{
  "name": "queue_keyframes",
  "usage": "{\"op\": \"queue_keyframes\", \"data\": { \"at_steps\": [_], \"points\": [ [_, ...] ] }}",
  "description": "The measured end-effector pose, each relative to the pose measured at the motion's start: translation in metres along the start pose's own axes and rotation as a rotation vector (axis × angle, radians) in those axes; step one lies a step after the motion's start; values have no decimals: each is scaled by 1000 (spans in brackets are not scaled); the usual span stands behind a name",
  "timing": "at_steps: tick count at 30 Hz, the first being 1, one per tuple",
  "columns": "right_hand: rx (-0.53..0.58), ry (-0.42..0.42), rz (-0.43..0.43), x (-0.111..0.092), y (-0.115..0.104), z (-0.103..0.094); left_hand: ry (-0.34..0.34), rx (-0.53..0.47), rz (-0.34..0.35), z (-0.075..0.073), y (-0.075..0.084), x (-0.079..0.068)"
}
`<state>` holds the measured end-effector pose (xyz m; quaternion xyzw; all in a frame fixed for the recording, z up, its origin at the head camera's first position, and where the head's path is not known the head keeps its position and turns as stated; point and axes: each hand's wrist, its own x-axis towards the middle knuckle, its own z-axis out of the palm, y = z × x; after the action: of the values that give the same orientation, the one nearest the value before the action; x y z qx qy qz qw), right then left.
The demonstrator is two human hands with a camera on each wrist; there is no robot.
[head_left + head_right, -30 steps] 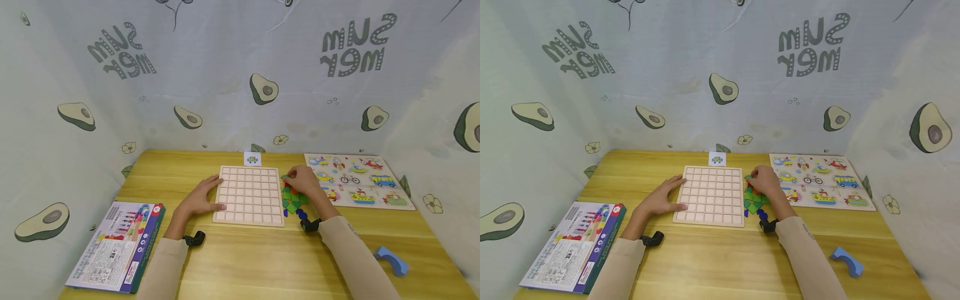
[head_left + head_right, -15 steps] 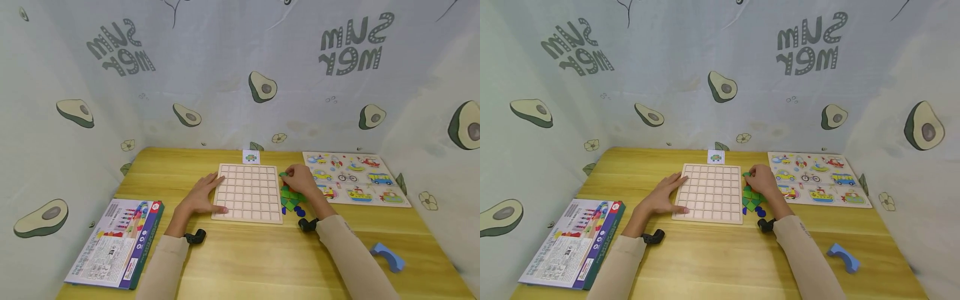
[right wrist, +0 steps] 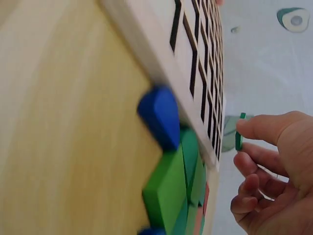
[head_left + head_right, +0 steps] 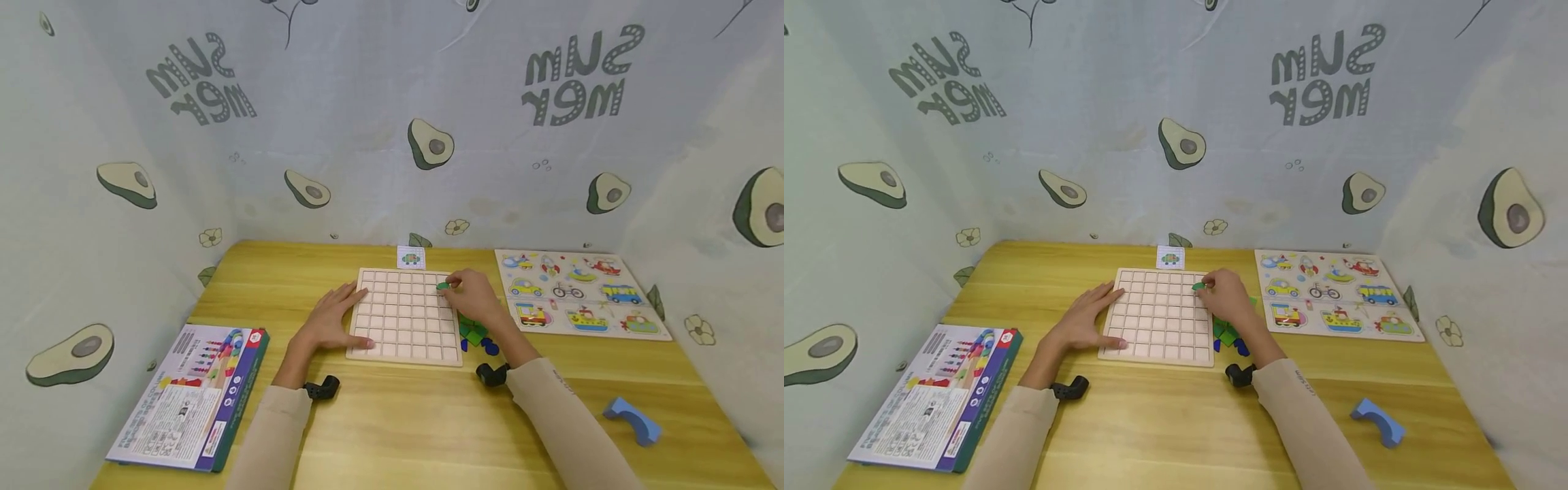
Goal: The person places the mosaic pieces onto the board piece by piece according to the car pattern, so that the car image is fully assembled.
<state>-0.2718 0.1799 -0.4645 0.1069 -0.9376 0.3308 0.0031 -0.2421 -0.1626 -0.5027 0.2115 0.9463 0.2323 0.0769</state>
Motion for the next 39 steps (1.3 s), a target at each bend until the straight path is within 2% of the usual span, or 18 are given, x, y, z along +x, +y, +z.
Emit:
{"op": "queue_keyframes", "data": {
  "at_steps": [9,18,27,35,39],
  "points": [
    [42,-53,-24,7,-22,29,-4,-24,2,2,1,-5],
    [49,-85,-61,23,-37,52,-3,-22,1,0,2,-6],
    [51,-108,-56,30,-46,61,-7,4,7,-1,0,-3],
    [67,-126,-103,29,-53,64,-6,15,-10,1,-1,0],
    [50,-154,-97,30,-57,66,-3,20,-11,1,-2,0]
  ]
}}
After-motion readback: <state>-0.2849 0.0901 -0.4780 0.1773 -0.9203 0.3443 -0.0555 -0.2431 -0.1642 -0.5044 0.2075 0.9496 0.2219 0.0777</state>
